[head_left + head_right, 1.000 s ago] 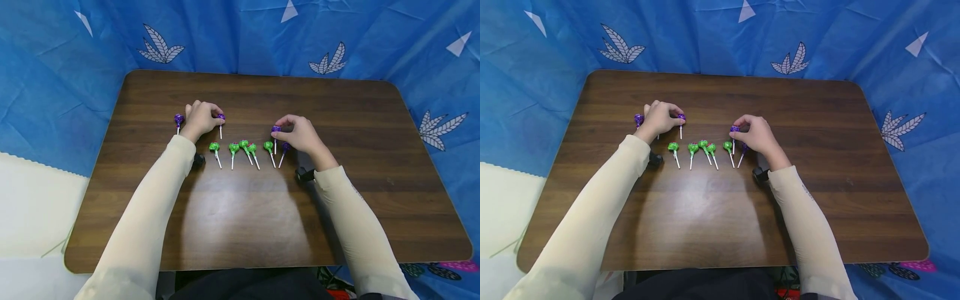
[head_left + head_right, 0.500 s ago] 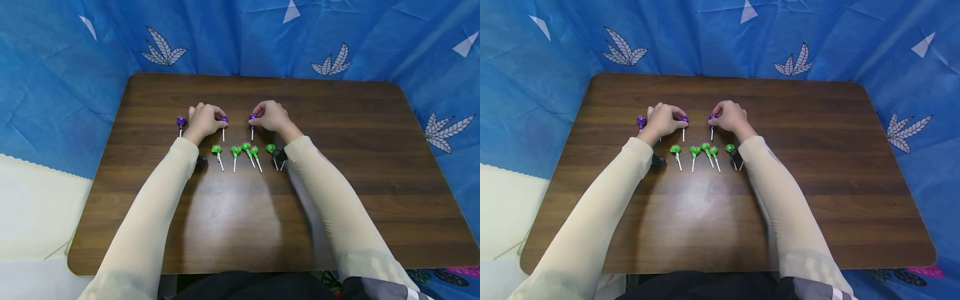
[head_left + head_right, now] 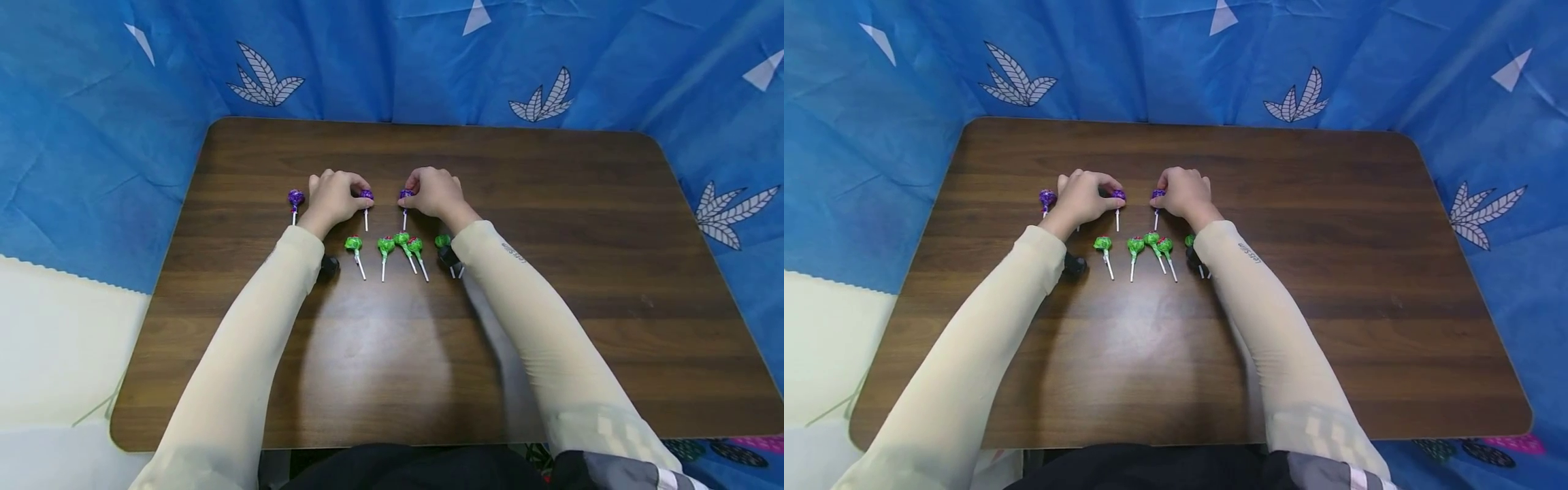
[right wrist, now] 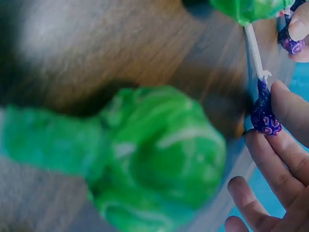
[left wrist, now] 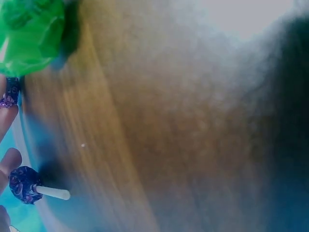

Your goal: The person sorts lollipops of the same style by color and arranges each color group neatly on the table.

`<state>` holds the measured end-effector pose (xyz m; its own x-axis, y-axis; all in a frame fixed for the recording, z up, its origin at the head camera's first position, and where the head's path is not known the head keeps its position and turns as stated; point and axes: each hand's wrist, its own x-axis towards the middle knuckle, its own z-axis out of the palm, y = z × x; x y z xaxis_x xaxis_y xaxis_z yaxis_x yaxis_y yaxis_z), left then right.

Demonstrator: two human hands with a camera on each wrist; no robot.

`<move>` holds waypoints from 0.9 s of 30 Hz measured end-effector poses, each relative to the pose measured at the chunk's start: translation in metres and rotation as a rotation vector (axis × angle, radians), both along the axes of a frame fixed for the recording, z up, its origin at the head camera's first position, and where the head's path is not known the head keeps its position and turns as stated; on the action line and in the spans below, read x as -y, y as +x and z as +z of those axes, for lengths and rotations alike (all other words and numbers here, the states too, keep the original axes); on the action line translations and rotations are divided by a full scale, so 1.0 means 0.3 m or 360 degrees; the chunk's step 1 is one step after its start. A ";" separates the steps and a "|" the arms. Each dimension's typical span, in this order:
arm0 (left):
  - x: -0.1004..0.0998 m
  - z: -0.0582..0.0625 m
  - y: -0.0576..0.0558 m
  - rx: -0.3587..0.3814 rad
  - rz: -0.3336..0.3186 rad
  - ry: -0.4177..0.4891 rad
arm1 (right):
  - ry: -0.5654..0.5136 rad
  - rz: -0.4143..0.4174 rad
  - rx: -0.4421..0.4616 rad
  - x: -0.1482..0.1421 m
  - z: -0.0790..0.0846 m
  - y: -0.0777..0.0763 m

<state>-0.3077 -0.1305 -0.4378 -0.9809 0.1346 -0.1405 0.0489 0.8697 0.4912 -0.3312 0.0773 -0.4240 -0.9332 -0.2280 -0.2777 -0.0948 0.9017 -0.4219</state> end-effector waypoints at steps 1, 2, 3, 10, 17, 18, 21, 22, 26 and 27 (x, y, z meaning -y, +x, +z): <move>0.000 0.000 0.001 -0.0003 0.0000 0.0006 | -0.0008 0.0010 -0.0008 -0.004 0.004 0.001; 0.000 0.000 0.003 -0.0008 0.0000 0.0016 | -0.0016 0.0019 -0.0010 -0.010 0.009 0.002; 0.000 0.000 0.005 -0.0010 0.0000 0.0027 | -0.0026 0.0027 -0.0014 -0.018 0.015 0.004; 0.006 0.005 0.024 -0.0070 0.0003 0.0057 | -0.0222 0.0010 -0.0126 -0.152 0.084 0.039; 0.025 0.038 0.097 -0.0206 -0.0002 0.0149 | -0.0160 0.0035 -0.0060 -0.352 0.080 0.154; 0.027 0.041 0.118 -0.0210 -0.0017 0.0157 | -0.0132 0.0044 -0.0046 -0.372 0.071 0.174; 0.030 0.042 0.185 -0.0186 -0.0086 0.0131 | -0.0061 0.0075 -0.0034 -0.412 0.042 0.226; 0.030 0.040 0.206 -0.0171 -0.0105 0.0116 | -0.0050 0.0086 -0.0044 -0.419 0.032 0.239; 0.019 0.025 0.274 -0.0110 -0.0128 0.0017 | -0.0045 0.0113 -0.0075 -0.425 0.003 0.271; 0.015 0.020 0.286 -0.0101 -0.0120 -0.0005 | -0.0041 0.0111 -0.0084 -0.424 -0.002 0.276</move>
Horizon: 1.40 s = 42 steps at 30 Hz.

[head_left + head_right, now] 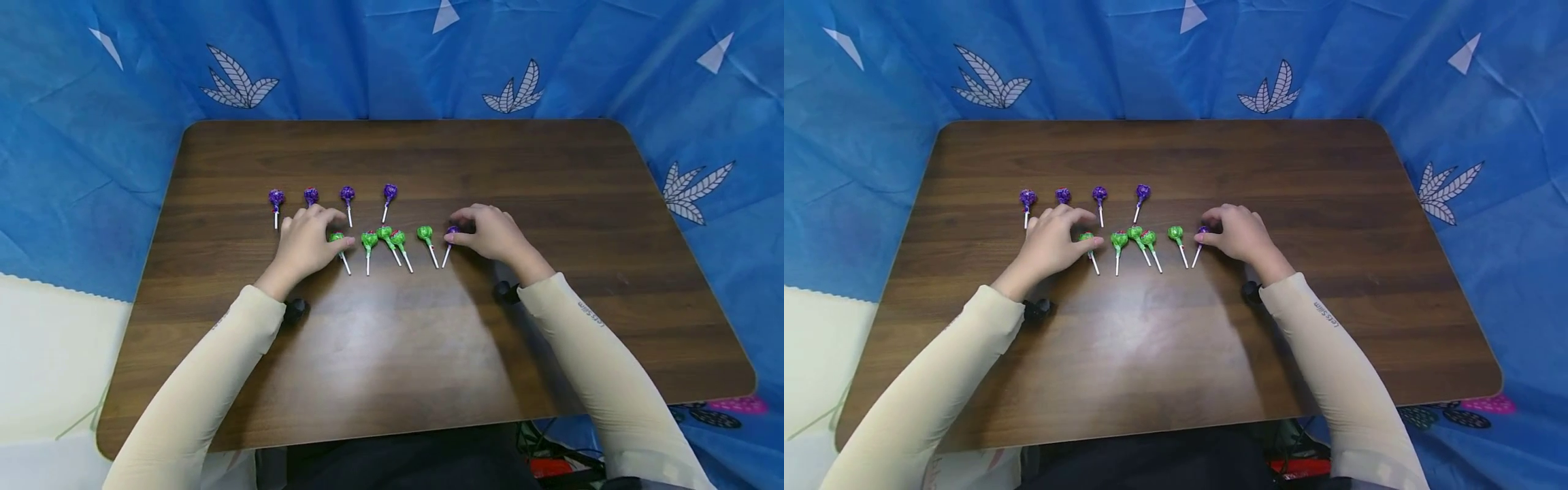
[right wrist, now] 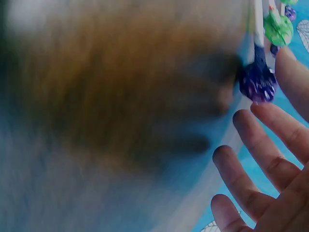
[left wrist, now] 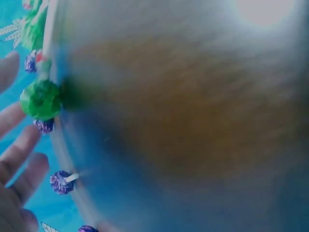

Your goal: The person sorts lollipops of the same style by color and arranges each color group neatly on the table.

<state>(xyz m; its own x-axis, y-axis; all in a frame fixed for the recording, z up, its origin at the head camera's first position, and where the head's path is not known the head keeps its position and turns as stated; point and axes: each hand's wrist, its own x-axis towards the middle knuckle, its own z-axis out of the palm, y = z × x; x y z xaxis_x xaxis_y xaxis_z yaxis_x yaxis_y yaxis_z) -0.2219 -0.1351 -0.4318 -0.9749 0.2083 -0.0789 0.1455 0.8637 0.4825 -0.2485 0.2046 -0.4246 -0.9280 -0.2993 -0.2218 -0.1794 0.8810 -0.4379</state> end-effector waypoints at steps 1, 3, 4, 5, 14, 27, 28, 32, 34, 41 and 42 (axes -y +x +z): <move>-0.001 -0.005 0.010 0.0003 0.0014 -0.0027 | -0.0002 0.0000 -0.0006 0.004 -0.005 0.000; -0.004 -0.013 0.026 0.0008 0.0035 -0.0067 | -0.0006 -0.0007 -0.0010 0.012 -0.012 -0.001; -0.005 -0.018 0.030 0.0006 0.0041 -0.0081 | -0.0007 -0.0012 -0.0012 0.014 -0.014 -0.001; -0.007 -0.021 0.033 0.0005 0.0042 -0.0086 | -0.0004 -0.0016 -0.0015 0.015 -0.016 -0.002; -0.012 -0.015 0.031 -0.0058 0.0026 -0.0134 | -0.0008 -0.0018 -0.0018 0.022 -0.018 -0.003; -0.024 -0.001 0.041 -0.0106 0.0023 -0.0154 | -0.0103 -0.0119 0.0062 0.017 0.060 -0.146; -0.025 -0.001 0.040 -0.0105 0.0022 -0.0157 | -0.0100 -0.0135 0.0085 0.019 0.059 -0.163; -0.029 0.000 0.036 -0.0094 0.0010 -0.0176 | -0.0096 -0.0177 0.0162 0.035 0.046 -0.218; -0.028 0.001 0.033 -0.0090 0.0007 -0.0181 | -0.0089 -0.0188 0.0192 0.043 0.039 -0.233; -0.026 0.002 0.029 -0.0079 0.0014 -0.0190 | -0.0054 -0.0212 0.0246 0.061 0.015 -0.257; -0.024 0.003 0.028 -0.0077 0.0018 -0.0189 | -0.0051 -0.0211 0.0243 0.063 0.012 -0.259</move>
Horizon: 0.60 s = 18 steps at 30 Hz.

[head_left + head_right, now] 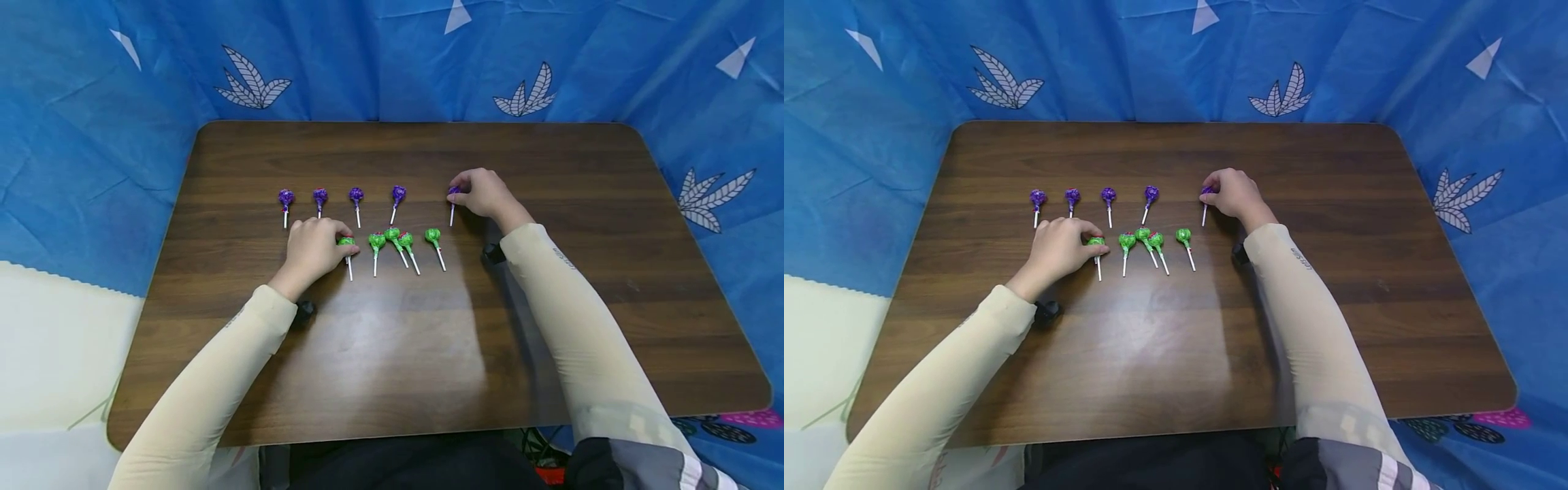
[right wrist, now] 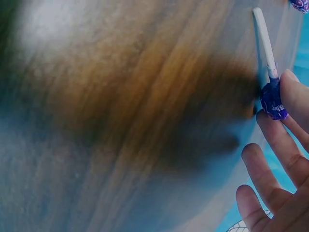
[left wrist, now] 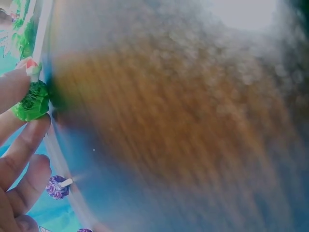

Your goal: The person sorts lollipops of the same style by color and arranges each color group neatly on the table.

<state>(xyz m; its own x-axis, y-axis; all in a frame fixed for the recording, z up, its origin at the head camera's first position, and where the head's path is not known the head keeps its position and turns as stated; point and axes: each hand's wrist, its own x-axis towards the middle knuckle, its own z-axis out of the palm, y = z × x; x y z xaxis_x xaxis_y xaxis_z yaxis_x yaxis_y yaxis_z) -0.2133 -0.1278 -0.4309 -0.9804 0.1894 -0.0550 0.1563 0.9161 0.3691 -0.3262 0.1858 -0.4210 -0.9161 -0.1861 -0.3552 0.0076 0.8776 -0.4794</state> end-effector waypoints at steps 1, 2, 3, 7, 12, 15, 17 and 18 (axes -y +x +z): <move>0.000 0.000 -0.001 0.0002 0.0003 0.0002 | 0.0000 -0.0001 -0.0003 0.000 -0.002 -0.001; 0.000 0.000 -0.002 0.0003 0.0006 0.0004 | 0.0000 -0.0004 -0.0006 0.000 -0.003 -0.001; 0.000 0.000 -0.003 0.0003 0.0008 0.0005 | -0.0001 -0.0004 -0.0009 0.001 -0.005 -0.002; 0.006 -0.003 -0.004 0.0006 0.0015 0.0012 | -0.0012 0.0005 -0.0014 0.005 -0.010 -0.003; 0.009 -0.009 -0.009 0.0009 0.0013 0.0011 | -0.0015 0.0026 -0.0029 0.008 -0.011 0.000; 0.012 -0.012 -0.011 0.0010 0.0012 0.0009 | -0.0005 0.0041 -0.0087 0.011 -0.009 0.003; 0.014 -0.012 -0.012 0.0010 0.0013 0.0013 | 0.0000 0.0051 -0.0185 0.015 -0.005 0.007; 0.014 -0.013 -0.013 0.0009 0.0015 0.0015 | 0.0000 0.0051 -0.0242 0.019 -0.003 0.010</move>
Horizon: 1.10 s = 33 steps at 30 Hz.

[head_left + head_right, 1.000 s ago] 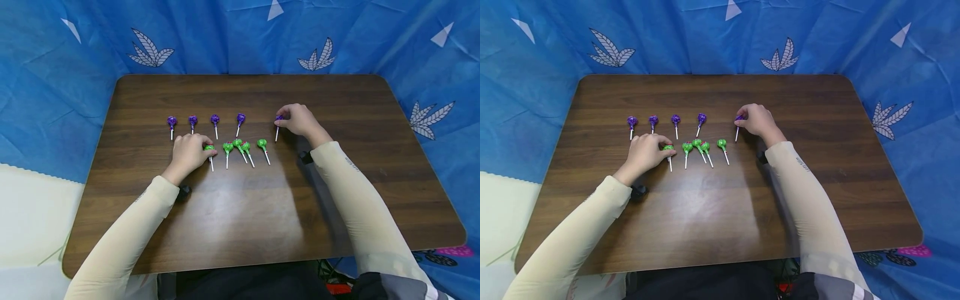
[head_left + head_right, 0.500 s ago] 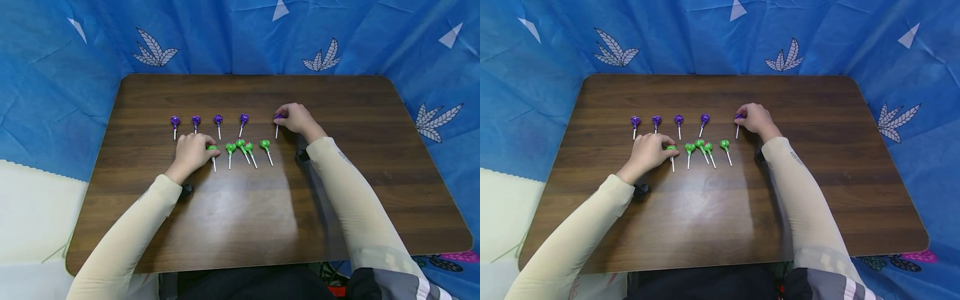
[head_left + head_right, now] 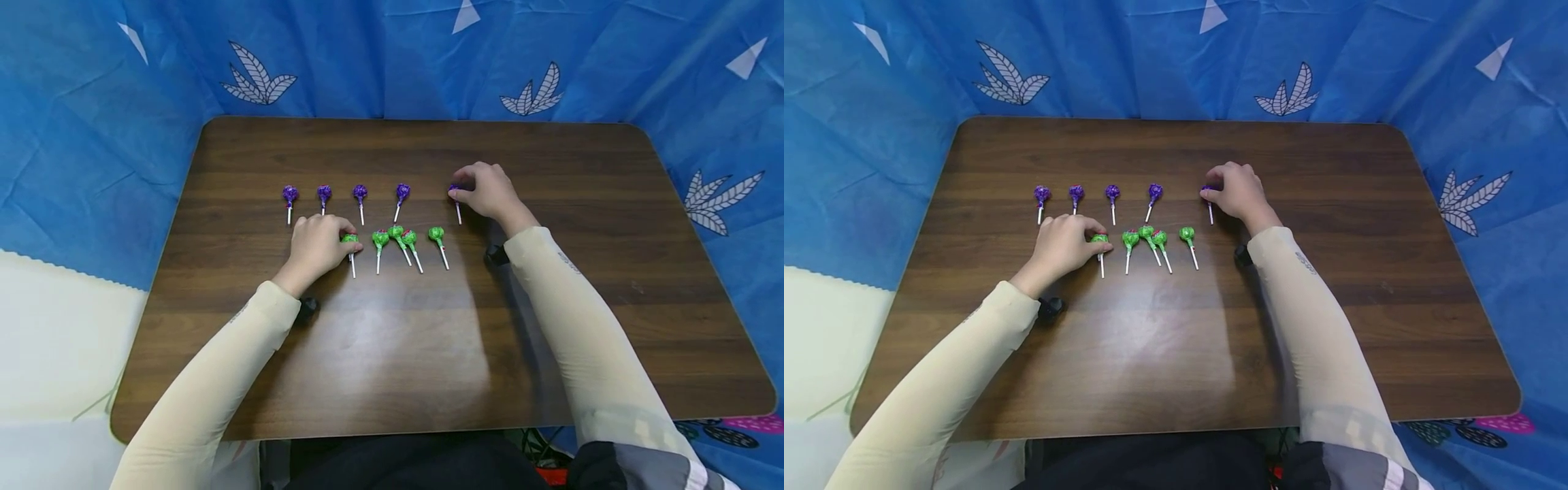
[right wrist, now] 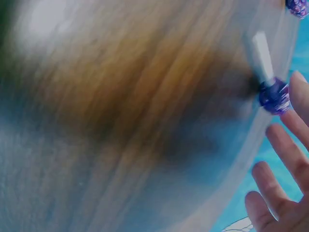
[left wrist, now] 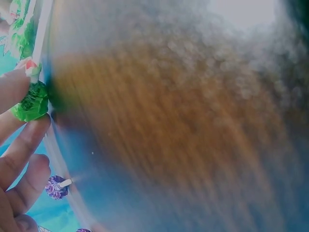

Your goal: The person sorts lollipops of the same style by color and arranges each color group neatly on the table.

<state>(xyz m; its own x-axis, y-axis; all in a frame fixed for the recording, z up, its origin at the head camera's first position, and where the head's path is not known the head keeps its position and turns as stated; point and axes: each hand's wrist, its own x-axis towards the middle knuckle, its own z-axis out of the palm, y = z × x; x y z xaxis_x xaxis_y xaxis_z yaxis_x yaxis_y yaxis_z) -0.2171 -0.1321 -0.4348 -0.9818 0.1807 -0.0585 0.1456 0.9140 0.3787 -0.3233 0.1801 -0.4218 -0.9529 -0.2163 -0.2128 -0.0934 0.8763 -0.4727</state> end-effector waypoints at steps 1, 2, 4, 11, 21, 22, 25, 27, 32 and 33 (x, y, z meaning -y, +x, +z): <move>0.000 0.000 0.000 -0.0001 0.0001 0.0002 | 0.0004 0.0005 -0.0064 0.005 0.004 0.005; 0.000 0.000 0.000 0.0000 0.0002 0.0006 | 0.0007 0.0010 -0.0123 0.012 0.010 0.012; 0.000 0.000 -0.001 0.0002 0.0003 0.0010 | -0.0021 0.0044 -0.0215 0.037 0.025 0.034; 0.001 0.000 -0.002 0.0021 0.0000 0.0011 | -0.0112 0.0442 -0.0368 0.203 0.055 0.167; -0.001 0.007 -0.002 0.0036 -0.0001 0.0011 | 0.0133 0.0665 -0.0336 0.356 -0.006 0.260; -0.001 0.008 -0.002 0.0038 -0.0001 0.0011 | 0.0141 0.0670 -0.0327 0.362 -0.009 0.261; -0.001 0.010 -0.001 0.0051 0.0002 0.0013 | 0.0150 0.0685 -0.0307 0.374 -0.017 0.262; 0.000 0.014 -0.001 0.0064 0.0006 0.0014 | 0.0151 0.0688 -0.0298 0.381 -0.018 0.262; 0.004 0.018 -0.002 0.0092 -0.0012 0.0047 | 0.0129 0.0670 -0.0297 0.383 -0.021 0.262; 0.007 0.019 -0.003 0.0108 -0.0019 0.0074 | 0.0125 0.0664 -0.0295 0.381 -0.022 0.261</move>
<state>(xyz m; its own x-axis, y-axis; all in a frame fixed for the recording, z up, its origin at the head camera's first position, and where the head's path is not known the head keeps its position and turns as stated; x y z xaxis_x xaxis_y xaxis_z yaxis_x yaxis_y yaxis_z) -0.2180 -0.1342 -0.4290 -0.9736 0.1965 -0.1161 0.1291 0.8936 0.4299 -0.2449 0.0658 -0.4285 -0.8113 -0.5794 -0.0780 -0.5225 0.7783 -0.3482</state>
